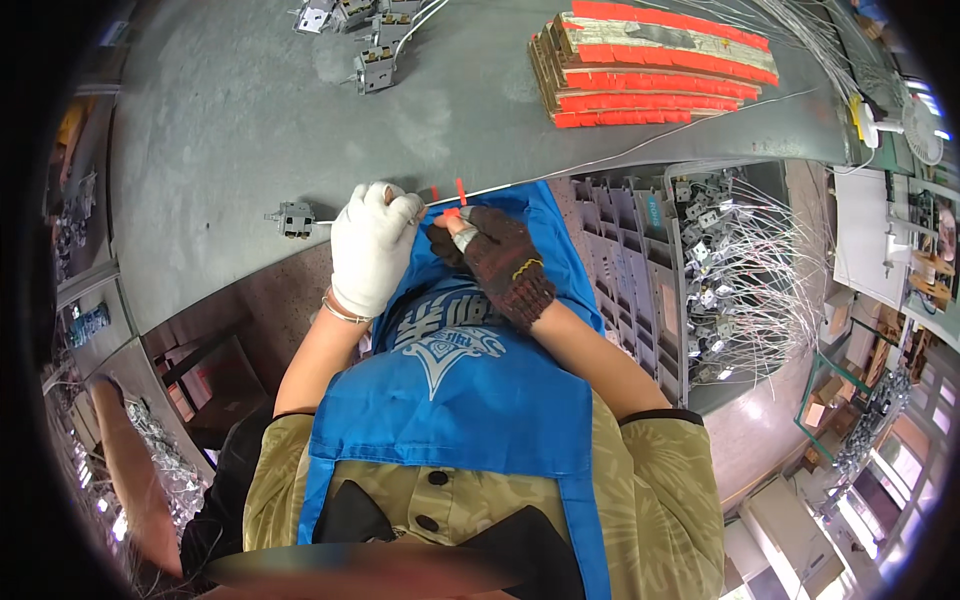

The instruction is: The person assembles electrical wire harnesses and electronic components by hand.

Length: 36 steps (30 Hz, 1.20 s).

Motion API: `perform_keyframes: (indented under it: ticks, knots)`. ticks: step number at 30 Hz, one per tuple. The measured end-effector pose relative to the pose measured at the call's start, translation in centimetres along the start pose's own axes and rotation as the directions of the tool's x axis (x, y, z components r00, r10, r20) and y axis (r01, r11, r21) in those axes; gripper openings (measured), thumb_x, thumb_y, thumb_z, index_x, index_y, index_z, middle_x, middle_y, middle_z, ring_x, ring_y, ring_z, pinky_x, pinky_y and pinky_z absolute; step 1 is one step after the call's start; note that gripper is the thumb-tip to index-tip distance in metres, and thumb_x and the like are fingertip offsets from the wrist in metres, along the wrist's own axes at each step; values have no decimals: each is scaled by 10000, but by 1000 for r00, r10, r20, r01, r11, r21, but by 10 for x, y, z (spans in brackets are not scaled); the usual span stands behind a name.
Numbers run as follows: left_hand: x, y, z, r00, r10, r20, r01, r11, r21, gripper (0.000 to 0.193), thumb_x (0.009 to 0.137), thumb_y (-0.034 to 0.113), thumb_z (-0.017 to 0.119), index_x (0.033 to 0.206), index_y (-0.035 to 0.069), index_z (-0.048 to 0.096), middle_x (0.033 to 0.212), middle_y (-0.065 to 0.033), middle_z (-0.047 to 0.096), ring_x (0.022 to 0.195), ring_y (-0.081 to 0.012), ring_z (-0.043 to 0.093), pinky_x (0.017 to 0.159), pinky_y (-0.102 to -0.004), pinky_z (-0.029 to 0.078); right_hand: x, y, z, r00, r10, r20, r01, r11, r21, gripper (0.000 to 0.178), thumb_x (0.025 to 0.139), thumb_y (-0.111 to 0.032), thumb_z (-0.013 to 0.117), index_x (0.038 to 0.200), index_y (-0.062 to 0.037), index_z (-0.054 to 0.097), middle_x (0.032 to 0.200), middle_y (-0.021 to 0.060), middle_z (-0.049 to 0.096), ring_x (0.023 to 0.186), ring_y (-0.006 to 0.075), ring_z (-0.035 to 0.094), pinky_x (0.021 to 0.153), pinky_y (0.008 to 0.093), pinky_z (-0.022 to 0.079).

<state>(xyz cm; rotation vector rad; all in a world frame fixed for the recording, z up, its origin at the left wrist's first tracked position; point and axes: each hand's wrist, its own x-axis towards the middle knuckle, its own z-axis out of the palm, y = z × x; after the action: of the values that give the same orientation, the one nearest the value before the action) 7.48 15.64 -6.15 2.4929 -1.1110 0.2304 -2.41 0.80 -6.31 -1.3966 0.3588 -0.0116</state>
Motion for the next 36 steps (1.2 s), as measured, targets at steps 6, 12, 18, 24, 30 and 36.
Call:
perform_keyframes:
  ticks: [6,12,18,24,30,36]
  knots:
    - [-1,-1,1,1000,7,15,-8,1000,16,137,730,125,652,865,145,648,832,-34,568,794,-241,584,637,-355,524,13,17,4,982,-184,-39,147,881,-450,283,960,-269,612,979,-2,705,814,135,705,734,228,665,666,336,506]
    - [-3,-2,0,999,22,40,-24,999,46,164,726,126,651,888,148,653,849,-28,572,799,-234,585,638,-352,525,14,24,6,943,-330,-26,261,791,-554,272,950,-263,618,955,-12,723,822,152,713,755,242,688,645,345,512]
    - [-2,-3,1,998,49,39,-51,996,68,188,732,126,645,916,159,666,858,-20,575,802,-227,585,641,-347,525,16,17,16,971,160,-180,-166,986,-16,272,962,-227,594,948,17,713,798,142,715,695,204,692,610,307,521]
    - [1,-1,-5,996,65,54,-68,996,56,246,731,135,646,961,196,707,862,-14,583,807,-226,591,648,-345,528,12,20,19,966,224,-127,-192,955,226,270,966,-234,595,965,11,707,785,85,708,687,150,663,617,290,511]
    - [2,-2,-8,996,53,71,-51,999,-18,223,733,118,657,938,187,710,839,-20,590,797,-234,594,646,-347,524,-7,32,-16,856,427,290,-496,526,690,259,964,-219,622,1122,-14,641,1021,101,659,886,211,625,786,339,519]
    - [1,-14,-30,995,89,50,-71,956,-285,210,722,49,740,904,137,683,785,-35,606,778,-250,607,632,-365,503,-12,-16,-126,990,109,86,-129,498,858,469,892,-327,722,1286,-130,560,760,-91,360,618,46,368,468,151,297]
